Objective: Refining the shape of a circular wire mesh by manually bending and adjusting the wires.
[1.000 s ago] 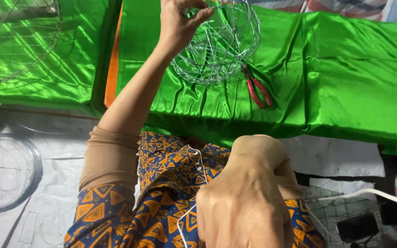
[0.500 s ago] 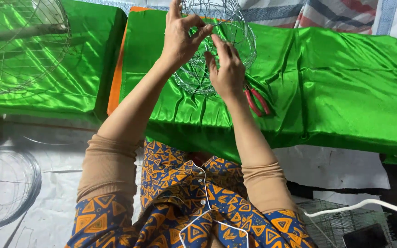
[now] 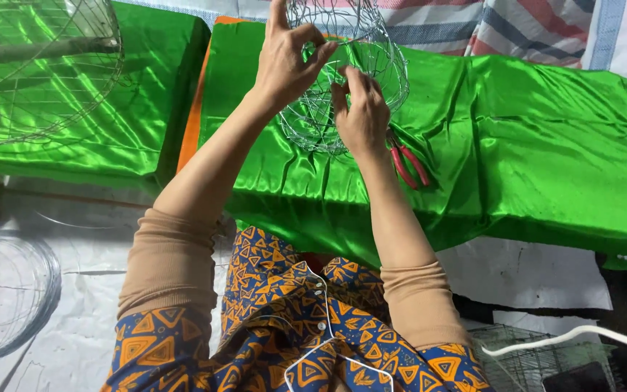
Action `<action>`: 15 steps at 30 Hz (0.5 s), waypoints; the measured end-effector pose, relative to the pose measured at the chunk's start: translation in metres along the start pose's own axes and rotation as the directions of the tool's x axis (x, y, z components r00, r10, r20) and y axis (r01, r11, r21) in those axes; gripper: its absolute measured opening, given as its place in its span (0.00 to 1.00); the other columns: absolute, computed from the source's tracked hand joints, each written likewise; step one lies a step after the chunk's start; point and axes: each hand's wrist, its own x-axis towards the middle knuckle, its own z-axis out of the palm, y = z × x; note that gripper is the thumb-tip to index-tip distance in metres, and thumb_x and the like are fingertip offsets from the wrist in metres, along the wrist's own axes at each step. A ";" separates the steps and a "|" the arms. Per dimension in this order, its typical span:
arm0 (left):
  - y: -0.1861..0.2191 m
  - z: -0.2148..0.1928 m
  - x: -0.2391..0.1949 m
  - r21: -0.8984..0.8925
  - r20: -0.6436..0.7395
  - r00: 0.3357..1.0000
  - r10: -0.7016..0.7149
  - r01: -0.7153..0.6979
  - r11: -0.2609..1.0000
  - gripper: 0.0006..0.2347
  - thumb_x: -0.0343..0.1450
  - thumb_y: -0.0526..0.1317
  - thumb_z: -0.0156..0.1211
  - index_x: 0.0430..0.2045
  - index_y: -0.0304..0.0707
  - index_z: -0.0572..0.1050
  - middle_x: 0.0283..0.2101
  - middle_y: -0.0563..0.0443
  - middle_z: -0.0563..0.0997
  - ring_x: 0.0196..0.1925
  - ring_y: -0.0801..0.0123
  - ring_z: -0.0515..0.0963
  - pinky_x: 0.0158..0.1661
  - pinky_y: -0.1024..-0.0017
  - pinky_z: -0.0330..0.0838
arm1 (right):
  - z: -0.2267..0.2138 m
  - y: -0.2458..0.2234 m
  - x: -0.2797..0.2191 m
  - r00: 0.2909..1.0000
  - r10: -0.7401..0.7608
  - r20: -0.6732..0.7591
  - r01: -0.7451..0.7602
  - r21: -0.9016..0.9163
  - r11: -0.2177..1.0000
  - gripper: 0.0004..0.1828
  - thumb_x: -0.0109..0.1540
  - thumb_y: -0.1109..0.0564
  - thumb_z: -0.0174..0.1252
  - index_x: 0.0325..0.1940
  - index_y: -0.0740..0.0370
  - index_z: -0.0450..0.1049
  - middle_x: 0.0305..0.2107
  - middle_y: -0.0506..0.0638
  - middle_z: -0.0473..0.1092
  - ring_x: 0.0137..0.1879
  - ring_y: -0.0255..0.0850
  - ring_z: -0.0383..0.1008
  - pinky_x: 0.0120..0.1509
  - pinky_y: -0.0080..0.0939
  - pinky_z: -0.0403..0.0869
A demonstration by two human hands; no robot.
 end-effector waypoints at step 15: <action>0.009 -0.010 0.005 -0.061 -0.007 0.998 0.066 -0.067 0.996 0.09 0.71 0.46 0.62 0.27 0.43 0.79 0.53 0.41 0.63 0.53 0.52 0.73 0.27 0.59 0.72 | -0.009 0.002 -0.007 1.000 0.031 -0.001 -0.031 0.025 0.999 0.08 0.69 0.57 0.54 0.52 0.59 0.70 0.34 0.49 0.74 0.46 0.49 0.74 0.42 0.50 0.75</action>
